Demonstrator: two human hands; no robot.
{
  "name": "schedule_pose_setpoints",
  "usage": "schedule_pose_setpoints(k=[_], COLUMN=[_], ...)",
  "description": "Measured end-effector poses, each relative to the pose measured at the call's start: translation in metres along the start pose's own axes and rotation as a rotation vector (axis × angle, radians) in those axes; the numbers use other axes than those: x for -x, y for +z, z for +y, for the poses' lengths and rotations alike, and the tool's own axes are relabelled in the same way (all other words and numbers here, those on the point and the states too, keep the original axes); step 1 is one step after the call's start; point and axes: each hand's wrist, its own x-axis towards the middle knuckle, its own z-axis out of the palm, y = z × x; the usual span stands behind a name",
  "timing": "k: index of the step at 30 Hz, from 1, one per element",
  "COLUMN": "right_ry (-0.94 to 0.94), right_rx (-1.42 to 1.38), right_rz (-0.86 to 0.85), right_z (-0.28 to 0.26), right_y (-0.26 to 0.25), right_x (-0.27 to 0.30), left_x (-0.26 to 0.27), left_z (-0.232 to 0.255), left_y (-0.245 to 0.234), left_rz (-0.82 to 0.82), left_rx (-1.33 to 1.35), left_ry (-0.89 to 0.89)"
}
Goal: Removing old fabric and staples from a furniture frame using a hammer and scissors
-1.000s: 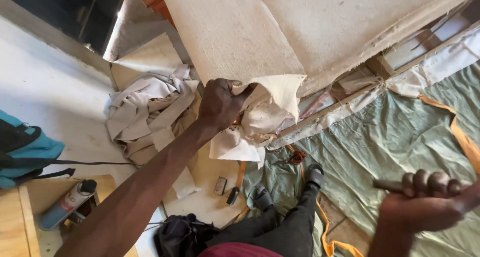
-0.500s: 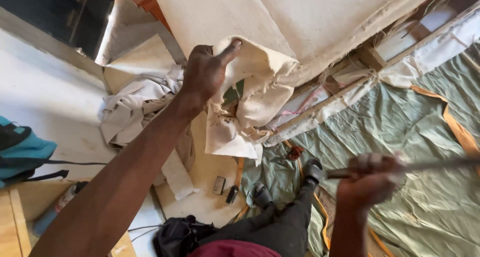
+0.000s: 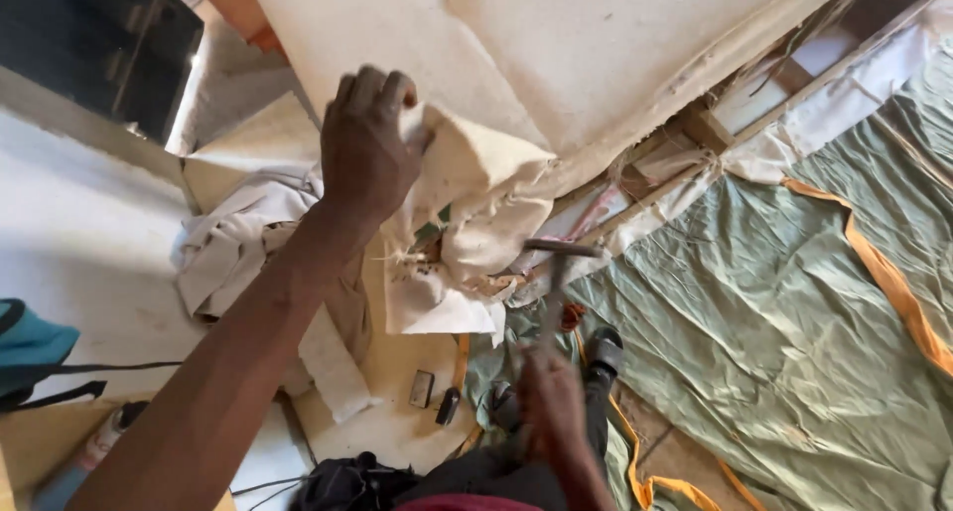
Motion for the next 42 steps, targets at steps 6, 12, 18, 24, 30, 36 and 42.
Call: schedule_pose_setpoints(k=[6,12,18,24,30,36,42], right_ry=[0.008,0.037,0.162,0.128,0.015,-0.523,-0.85], right_rx=[-0.193,-0.29,-0.246,-0.07,0.017,-0.138,-0.903], right_rz=[0.227,0.186,0.195,0.182,0.109,0.08,0.321], right_z=[-0.029,-0.037,-0.031,-0.048,-0.056,-0.139,-0.213], right_y=[-0.08,-0.097,-0.107,-0.122,-0.135,-0.133,-0.134], right_x=[-0.024,-0.01,-0.022,-0.035,-0.054,-0.027,-0.017], left_x=[0.023,0.006,-0.013,-0.022,-0.03,0.013,0.002], left_z=[0.077,0.064,0.058,0.063,0.062,0.073,0.081], left_y=[0.041,0.085,0.064,0.085,0.081,0.06,0.044], left_rz=[-0.509,-0.276,-0.404,-0.508,-0.587,-0.285,-0.273], left_rx=[-0.213,-0.024,0.35,0.501,0.677,0.332,0.364], left_ry=[0.427,0.407,0.169,-0.296,-0.434,0.266,0.195])
